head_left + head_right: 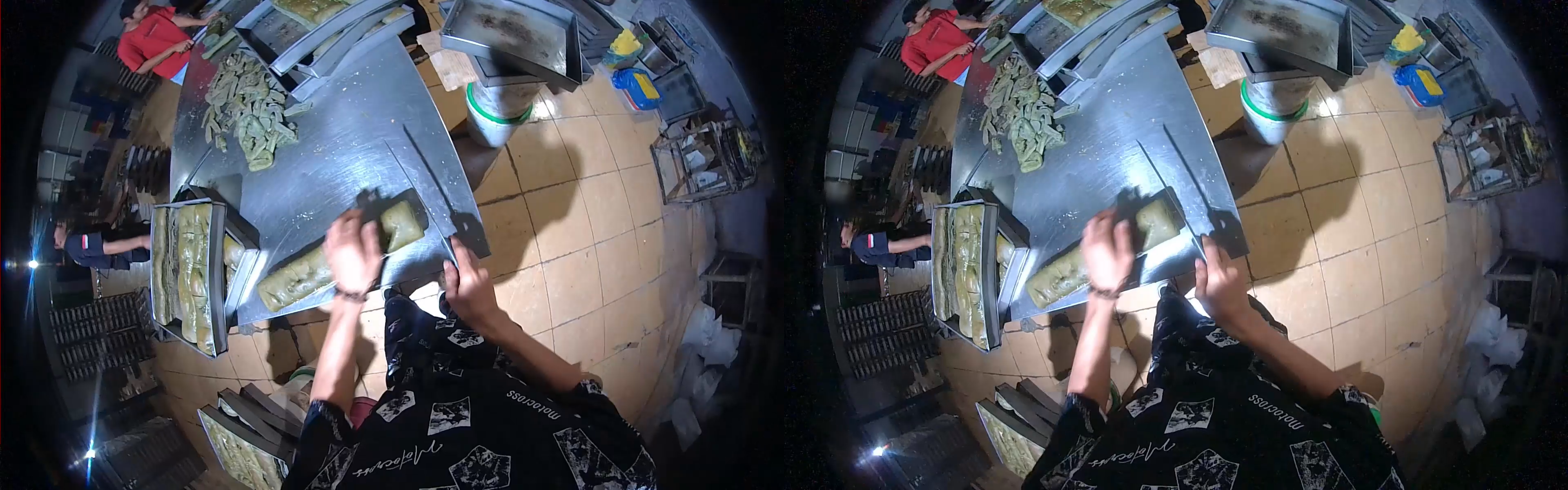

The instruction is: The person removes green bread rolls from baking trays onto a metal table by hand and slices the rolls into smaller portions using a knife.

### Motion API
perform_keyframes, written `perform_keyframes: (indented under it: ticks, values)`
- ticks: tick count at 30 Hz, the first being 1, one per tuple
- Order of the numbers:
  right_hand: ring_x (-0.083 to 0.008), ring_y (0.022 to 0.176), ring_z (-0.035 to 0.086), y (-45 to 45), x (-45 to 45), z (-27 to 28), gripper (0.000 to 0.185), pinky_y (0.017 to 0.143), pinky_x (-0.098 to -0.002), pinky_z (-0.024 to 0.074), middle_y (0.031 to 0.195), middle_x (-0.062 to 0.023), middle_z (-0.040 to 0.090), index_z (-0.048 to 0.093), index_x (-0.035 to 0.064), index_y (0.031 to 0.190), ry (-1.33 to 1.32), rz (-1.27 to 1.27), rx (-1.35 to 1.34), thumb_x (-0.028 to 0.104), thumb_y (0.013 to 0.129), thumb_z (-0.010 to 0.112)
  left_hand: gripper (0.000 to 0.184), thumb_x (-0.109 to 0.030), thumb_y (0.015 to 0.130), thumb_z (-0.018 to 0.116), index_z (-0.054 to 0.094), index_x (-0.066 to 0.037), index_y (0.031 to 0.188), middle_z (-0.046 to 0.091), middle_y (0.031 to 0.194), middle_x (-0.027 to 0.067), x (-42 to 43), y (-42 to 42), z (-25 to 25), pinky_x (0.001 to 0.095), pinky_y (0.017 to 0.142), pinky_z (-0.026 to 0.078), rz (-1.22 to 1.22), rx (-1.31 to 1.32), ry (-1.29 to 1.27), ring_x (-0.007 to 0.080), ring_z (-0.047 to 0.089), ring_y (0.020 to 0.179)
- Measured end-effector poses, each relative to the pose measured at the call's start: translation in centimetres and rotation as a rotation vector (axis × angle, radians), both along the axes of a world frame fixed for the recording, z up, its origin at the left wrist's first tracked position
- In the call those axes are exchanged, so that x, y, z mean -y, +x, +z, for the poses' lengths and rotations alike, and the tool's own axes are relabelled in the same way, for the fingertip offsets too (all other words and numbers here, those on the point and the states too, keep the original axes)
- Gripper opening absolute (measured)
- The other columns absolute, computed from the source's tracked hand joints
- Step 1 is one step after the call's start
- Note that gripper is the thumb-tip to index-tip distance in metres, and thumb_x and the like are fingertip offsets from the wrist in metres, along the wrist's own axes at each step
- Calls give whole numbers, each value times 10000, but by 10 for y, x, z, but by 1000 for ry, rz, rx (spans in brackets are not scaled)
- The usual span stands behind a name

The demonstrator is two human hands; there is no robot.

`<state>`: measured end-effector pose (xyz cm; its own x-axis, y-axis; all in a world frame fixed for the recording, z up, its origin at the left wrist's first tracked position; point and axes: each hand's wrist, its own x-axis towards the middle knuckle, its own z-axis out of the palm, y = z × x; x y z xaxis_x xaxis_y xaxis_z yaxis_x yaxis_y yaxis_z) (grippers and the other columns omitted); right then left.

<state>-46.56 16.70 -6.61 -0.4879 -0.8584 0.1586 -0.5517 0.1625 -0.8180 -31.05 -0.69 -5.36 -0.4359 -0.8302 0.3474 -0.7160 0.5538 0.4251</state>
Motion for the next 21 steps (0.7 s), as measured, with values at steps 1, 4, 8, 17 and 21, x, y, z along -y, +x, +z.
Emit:
perform_keyframes:
  ticks: [1, 4, 8, 17, 21]
  values:
    - [-473, 943, 639, 4, -8, 4, 450, 802, -535, 523, 1057, -296, 638, 460, -33, 1420, 63, 22, 28, 112, 1000, 525, 344, -270, 992, 555, 684, -6, 1172, 669, 1163, 201, -3, -29, -2, 480, 998, 455, -44, 53, -83, 376, 613, 1102]
    - [-446, 826, 650, 21, -30, 0, 588, 733, -526, 535, 1024, -264, 609, 374, -17, 1495, 266, 43, -8, 118, 960, 576, 382, -304, 1041, 449, 694, -27, 1137, 686, 1118, 164, 2, -65, -22, 498, 969, 450, 11, 192, 48, 347, 629, 1087]
    - [-422, 737, 651, 37, -37, 5, 651, 627, -483, 552, 1013, -249, 592, 341, -30, 1508, 300, 46, -52, 105, 927, 601, 356, -284, 1040, 442, 694, -34, 1067, 690, 1096, 157, 4, -70, -36, 497, 937, 454, 65, 348, 53, 334, 643, 1065]
    - [-376, 684, 662, 30, -26, 8, 656, 552, -439, 556, 999, -237, 600, 369, -53, 1483, 311, 101, -102, 102, 895, 613, 307, -247, 1015, 476, 690, -29, 997, 699, 1082, 162, 5, -68, -49, 497, 872, 474, 40, 404, -59, 334, 667, 1003]
    - [-377, 670, 664, 33, -49, 3, 661, 555, -443, 557, 962, -231, 608, 380, -47, 1478, 279, 59, -97, 92, 879, 620, 301, -245, 1012, 481, 689, -27, 1004, 696, 1091, 158, 5, -70, -47, 494, 875, 473, 29, 413, -51, 329, 663, 1014]
